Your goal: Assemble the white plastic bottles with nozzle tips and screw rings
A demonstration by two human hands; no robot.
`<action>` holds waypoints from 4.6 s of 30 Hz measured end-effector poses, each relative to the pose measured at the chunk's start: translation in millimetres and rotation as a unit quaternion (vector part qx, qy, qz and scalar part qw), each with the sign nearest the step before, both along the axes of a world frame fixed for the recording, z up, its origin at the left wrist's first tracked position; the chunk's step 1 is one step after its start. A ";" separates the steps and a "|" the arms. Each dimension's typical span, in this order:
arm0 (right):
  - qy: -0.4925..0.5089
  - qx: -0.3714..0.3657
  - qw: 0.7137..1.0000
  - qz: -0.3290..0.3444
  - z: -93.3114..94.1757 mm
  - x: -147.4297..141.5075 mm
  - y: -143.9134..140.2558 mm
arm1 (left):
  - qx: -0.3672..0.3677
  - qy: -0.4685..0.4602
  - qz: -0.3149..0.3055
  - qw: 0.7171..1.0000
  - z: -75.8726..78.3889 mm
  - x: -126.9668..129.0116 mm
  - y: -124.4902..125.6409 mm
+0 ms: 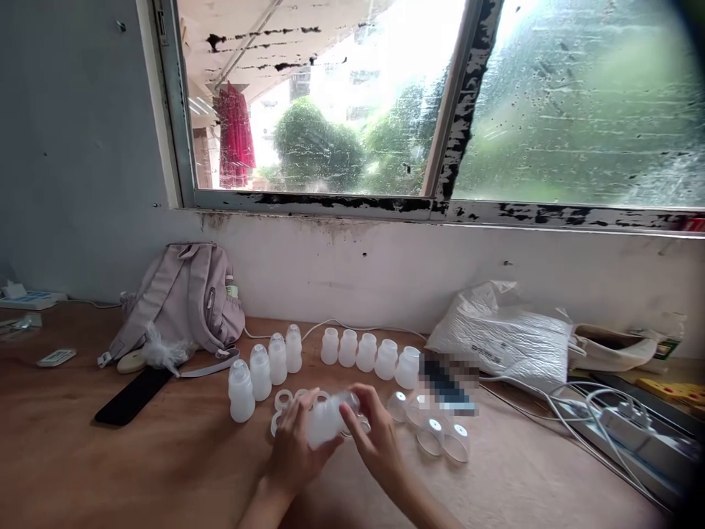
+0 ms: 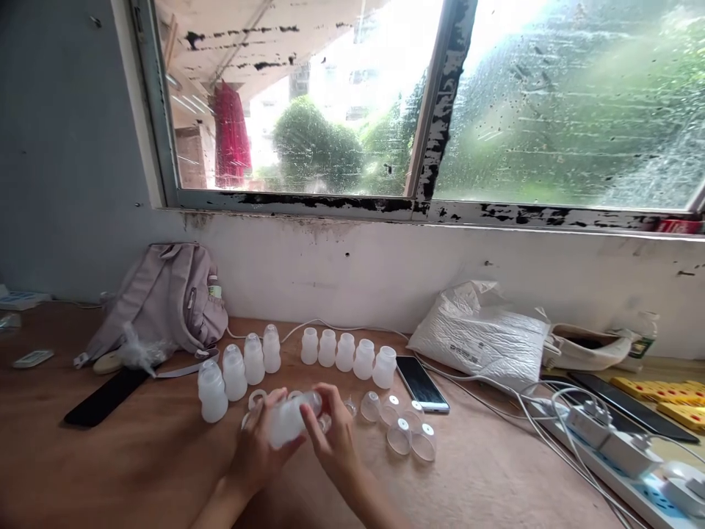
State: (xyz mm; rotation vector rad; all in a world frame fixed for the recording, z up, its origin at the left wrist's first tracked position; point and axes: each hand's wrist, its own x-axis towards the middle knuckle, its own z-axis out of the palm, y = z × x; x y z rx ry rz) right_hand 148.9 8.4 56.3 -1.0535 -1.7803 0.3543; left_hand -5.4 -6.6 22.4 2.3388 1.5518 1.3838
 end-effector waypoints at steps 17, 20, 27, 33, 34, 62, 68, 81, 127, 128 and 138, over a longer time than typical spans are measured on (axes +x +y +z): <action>0.003 -0.002 0.999 -0.038 -13.1 52.7 -25.2 | -0.499 -0.219 -0.319 0.775 20.7 44.9 -23.2; 0.024 -0.015 0.999 -0.030 -15.5 49.9 -26.0 | -0.594 -0.275 -0.374 0.657 16.0 39.3 -23.3; 0.110 -0.029 0.979 -0.169 -8.6 72.4 -14.1 | -0.656 -0.295 -0.459 0.521 6.3 22.8 -24.5; -0.066 0.020 0.968 -0.243 -14.3 99.9 9.8 | -0.622 -0.347 -0.441 0.547 10.9 27.7 -27.2; -0.102 0.024 0.966 -0.237 -16.2 100.6 11.6 | -0.604 -0.373 -0.429 0.559 11.0 29.5 -27.2; 0.264 -0.316 0.903 0.125 -8.6 19.1 -37.0 | -0.311 -0.129 -0.182 0.924 5.6 52.9 -41.9; 0.288 -0.346 0.869 0.206 3.1 27.4 -39.7 | -0.439 -0.317 -0.338 0.769 -0.5 58.7 -38.6; 0.236 -0.314 0.909 0.139 -12.4 55.5 -9.6 | -0.517 -0.534 -0.367 0.559 6.4 41.7 -35.5; -0.153 -0.116 0.976 0.102 -31.2 43.7 -26.5 | -0.191 0.122 0.070 0.971 121.0 -2.3 131.0; -0.154 -0.117 0.976 0.101 -31.0 44.1 -27.0 | -0.197 0.132 0.064 0.969 121.9 -2.1 137.1; -0.191 -0.108 0.972 0.089 -34.5 44.9 -26.3 | -0.216 0.200 0.096 0.951 101.6 11.2 164.5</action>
